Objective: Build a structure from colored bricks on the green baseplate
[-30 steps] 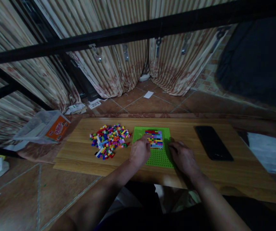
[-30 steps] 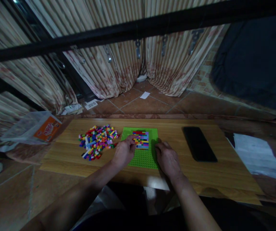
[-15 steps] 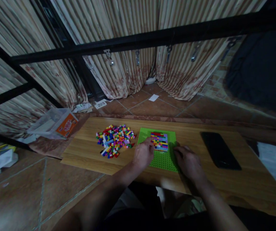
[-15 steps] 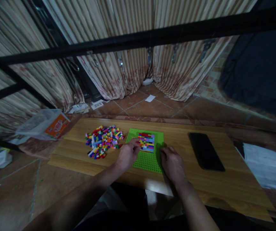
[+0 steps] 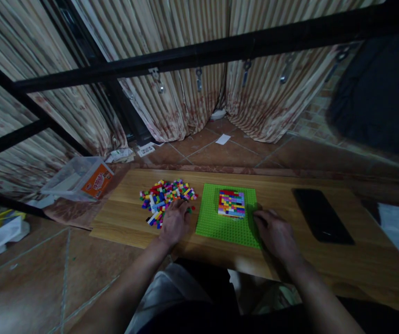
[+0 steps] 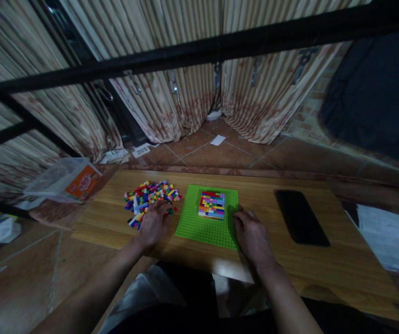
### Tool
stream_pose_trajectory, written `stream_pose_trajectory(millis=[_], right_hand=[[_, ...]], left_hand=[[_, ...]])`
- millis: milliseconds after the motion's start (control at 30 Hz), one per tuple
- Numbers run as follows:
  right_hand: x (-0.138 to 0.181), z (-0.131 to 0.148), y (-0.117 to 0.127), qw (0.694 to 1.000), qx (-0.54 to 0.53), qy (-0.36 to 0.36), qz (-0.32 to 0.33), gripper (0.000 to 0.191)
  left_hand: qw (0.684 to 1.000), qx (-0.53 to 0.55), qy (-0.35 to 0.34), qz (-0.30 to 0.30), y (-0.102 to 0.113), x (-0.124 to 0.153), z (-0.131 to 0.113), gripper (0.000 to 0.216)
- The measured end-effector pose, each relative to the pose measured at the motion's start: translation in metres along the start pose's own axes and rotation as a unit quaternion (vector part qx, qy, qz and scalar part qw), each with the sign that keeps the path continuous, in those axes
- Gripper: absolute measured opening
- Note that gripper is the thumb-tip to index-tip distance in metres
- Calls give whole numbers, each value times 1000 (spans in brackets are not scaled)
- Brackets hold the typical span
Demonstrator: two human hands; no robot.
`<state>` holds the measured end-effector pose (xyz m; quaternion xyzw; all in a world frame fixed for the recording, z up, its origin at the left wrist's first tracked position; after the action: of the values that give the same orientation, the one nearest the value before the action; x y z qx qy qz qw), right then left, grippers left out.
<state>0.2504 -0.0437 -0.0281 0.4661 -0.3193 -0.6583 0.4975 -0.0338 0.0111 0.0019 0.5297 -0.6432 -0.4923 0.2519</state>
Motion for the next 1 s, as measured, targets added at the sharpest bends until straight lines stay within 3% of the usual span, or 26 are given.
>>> stream_pose_trajectory(millis=[267, 767, 1000], right_hand=[[0, 1, 0, 1000, 0, 4, 0, 22], [-1, -1, -1, 1000, 0, -7, 11, 22], [0, -1, -1, 1000, -6, -5, -3, 22]], left_hand=[[1000, -29, 0, 0, -2, -2, 2, 13], [1000, -10, 3, -20, 1, 1, -3, 9], [994, 94, -23, -43, 2, -3, -34, 8]])
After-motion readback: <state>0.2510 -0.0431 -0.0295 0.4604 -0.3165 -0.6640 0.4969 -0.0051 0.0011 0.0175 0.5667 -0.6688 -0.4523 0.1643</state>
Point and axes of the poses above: each hand's wrist, its own x-axis away from the middle knuckle, its own y-axis out of the back of the hand, z = x × y, the point moved 8 cm from there along -x, towards the middle knuckle, and after that the axes turned 7 degrees about x, right-handed, at the moved point
